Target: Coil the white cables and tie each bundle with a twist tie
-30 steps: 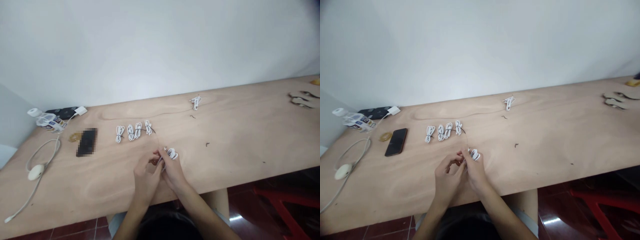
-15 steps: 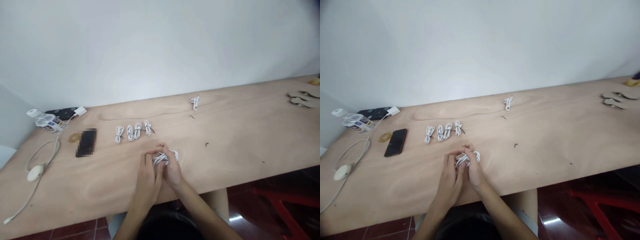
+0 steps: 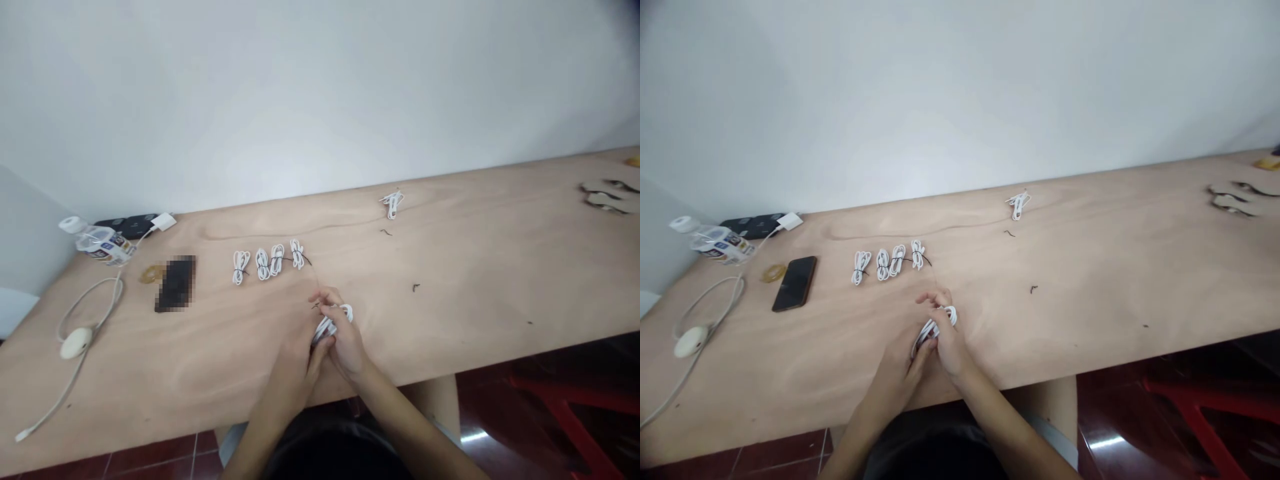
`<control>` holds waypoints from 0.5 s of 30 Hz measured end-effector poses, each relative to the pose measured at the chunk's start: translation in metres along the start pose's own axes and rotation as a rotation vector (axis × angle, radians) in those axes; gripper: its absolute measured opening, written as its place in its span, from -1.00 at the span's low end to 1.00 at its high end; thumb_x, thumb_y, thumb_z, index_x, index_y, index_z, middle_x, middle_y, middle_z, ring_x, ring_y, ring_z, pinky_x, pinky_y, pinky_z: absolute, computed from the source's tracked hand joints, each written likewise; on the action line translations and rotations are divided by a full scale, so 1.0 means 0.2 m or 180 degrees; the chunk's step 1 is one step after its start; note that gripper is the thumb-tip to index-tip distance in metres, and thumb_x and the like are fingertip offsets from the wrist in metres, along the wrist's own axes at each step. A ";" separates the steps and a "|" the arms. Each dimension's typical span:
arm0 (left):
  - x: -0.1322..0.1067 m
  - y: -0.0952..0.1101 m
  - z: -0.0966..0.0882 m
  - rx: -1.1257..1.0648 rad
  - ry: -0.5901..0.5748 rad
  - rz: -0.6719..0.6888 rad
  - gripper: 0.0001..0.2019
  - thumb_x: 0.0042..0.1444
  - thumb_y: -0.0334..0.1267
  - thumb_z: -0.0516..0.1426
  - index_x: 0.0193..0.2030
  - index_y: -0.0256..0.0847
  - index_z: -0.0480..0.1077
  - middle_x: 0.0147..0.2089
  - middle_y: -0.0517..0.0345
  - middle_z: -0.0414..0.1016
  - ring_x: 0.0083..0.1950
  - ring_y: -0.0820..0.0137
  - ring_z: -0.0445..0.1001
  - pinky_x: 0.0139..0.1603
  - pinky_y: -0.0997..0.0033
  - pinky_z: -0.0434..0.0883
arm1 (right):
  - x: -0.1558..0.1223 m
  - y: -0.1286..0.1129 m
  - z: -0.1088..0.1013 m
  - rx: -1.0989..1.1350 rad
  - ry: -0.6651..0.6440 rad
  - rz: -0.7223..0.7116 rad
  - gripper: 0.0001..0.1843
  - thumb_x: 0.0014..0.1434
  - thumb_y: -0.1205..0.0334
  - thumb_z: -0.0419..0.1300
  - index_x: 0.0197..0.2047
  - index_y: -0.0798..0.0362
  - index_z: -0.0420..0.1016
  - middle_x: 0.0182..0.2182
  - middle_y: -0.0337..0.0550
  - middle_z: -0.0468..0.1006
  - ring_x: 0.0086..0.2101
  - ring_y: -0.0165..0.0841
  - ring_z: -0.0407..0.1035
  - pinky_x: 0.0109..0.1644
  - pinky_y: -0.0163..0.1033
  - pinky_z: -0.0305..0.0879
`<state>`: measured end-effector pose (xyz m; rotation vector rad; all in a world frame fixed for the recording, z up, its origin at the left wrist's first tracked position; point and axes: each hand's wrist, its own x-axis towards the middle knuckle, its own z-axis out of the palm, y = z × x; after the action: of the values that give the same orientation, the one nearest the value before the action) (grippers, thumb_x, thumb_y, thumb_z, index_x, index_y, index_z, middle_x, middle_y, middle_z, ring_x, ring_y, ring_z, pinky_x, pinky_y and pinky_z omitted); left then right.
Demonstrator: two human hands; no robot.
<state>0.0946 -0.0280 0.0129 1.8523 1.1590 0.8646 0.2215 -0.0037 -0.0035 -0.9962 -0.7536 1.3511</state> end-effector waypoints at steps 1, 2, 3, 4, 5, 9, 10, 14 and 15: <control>0.00 0.01 0.00 -0.0067 -0.0020 -0.0049 -0.74 0.47 -0.20 0.06 0.16 -0.10 0.50 -0.04 -0.05 0.64 -0.01 0.14 0.59 -0.02 0.18 0.54 | 0.00 0.00 -0.01 -0.0035 0.0071 -0.0055 -0.85 0.20 0.08 0.27 -0.22 -0.08 0.62 -0.27 -0.21 0.48 -0.24 -0.25 0.36 -0.14 -0.21 0.36; -0.01 0.02 0.00 -0.0161 -0.0049 -0.0118 -0.75 0.47 -0.18 0.05 0.09 -0.10 0.53 -0.11 -0.03 0.64 -0.07 0.14 0.59 -0.06 0.20 0.53 | 0.00 0.00 -0.02 -0.0102 0.0136 -0.0168 -0.89 0.19 0.12 0.29 -0.25 -0.07 0.59 -0.32 -0.23 0.47 -0.30 -0.28 0.34 -0.21 -0.23 0.32; -0.01 0.02 -0.01 -0.0287 -0.0098 -0.0228 -0.74 0.47 -0.15 0.05 0.04 -0.10 0.55 -0.16 0.00 0.63 -0.12 0.16 0.57 -0.10 0.22 0.52 | 0.00 -0.01 -0.04 -0.0212 0.0179 -0.0333 -0.92 0.21 0.15 0.30 -0.27 -0.06 0.58 -0.36 -0.24 0.46 -0.34 -0.29 0.33 -0.25 -0.23 0.30; -0.02 0.03 -0.01 -0.0441 -0.0155 -0.0386 -0.73 0.48 -0.10 0.04 -0.02 -0.11 0.56 -0.21 0.03 0.60 -0.17 0.18 0.54 -0.15 0.24 0.50 | -0.01 -0.02 -0.06 -0.0368 0.0189 -0.0532 -0.94 0.23 0.17 0.30 -0.27 -0.06 0.58 -0.36 -0.23 0.47 -0.36 -0.29 0.33 -0.27 -0.23 0.28; -0.03 0.03 -0.02 -0.0625 -0.0227 -0.0581 -0.70 0.48 -0.06 0.04 -0.06 -0.12 0.55 -0.26 0.07 0.56 -0.24 0.22 0.50 -0.21 0.27 0.48 | -0.01 -0.04 -0.09 -0.0576 0.0146 -0.0770 -0.93 0.26 0.20 0.28 -0.26 -0.06 0.60 -0.35 -0.21 0.50 -0.35 -0.28 0.35 -0.27 -0.21 0.29; -0.06 0.01 -0.04 -0.1579 -0.0748 -0.1343 -0.58 0.43 0.14 0.04 -0.22 -0.17 0.43 -0.40 0.24 0.26 -0.41 0.42 0.21 -0.39 0.42 0.26 | -0.04 -0.12 -0.21 -0.1782 -0.0633 -0.1771 -0.77 0.34 0.30 0.22 -0.04 -0.09 0.70 -0.17 -0.05 0.62 -0.20 -0.17 0.48 -0.16 -0.09 0.40; -0.06 0.01 -0.05 -0.1770 -0.0891 -0.1456 -0.55 0.42 0.18 0.05 -0.25 -0.18 0.39 -0.40 0.27 0.20 -0.41 0.45 0.15 -0.39 0.44 0.22 | -0.04 -0.13 -0.23 -0.2093 -0.0874 -0.2031 -0.76 0.33 0.31 0.23 -0.01 -0.07 0.69 -0.14 -0.03 0.63 -0.19 -0.15 0.49 -0.14 -0.07 0.42; -0.04 0.02 -0.08 -0.1906 -0.1326 -0.1623 -0.47 0.39 0.27 0.02 -0.33 -0.19 0.27 -0.41 0.32 0.08 -0.41 0.48 0.04 -0.39 0.46 0.14 | -0.02 -0.17 -0.25 -0.2989 -0.1262 -0.3005 -0.80 0.36 0.38 0.17 -0.32 0.02 0.53 -0.42 -0.13 0.54 -0.39 -0.28 0.38 -0.28 -0.15 0.32; -0.04 0.03 -0.09 -0.1842 -0.1373 -0.1571 -0.46 0.40 0.28 0.00 -0.32 -0.20 0.28 -0.41 0.32 0.09 -0.41 0.48 0.04 -0.39 0.46 0.15 | -0.01 -0.18 -0.25 -0.3141 -0.1196 -0.3154 -0.72 0.38 0.41 0.14 -0.40 0.01 0.44 -0.49 -0.18 0.47 -0.44 -0.32 0.31 -0.33 -0.18 0.26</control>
<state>0.0803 -0.0320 0.0256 1.1299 0.9041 0.4205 0.2804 -0.0109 0.0082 -0.8536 -1.9794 0.2209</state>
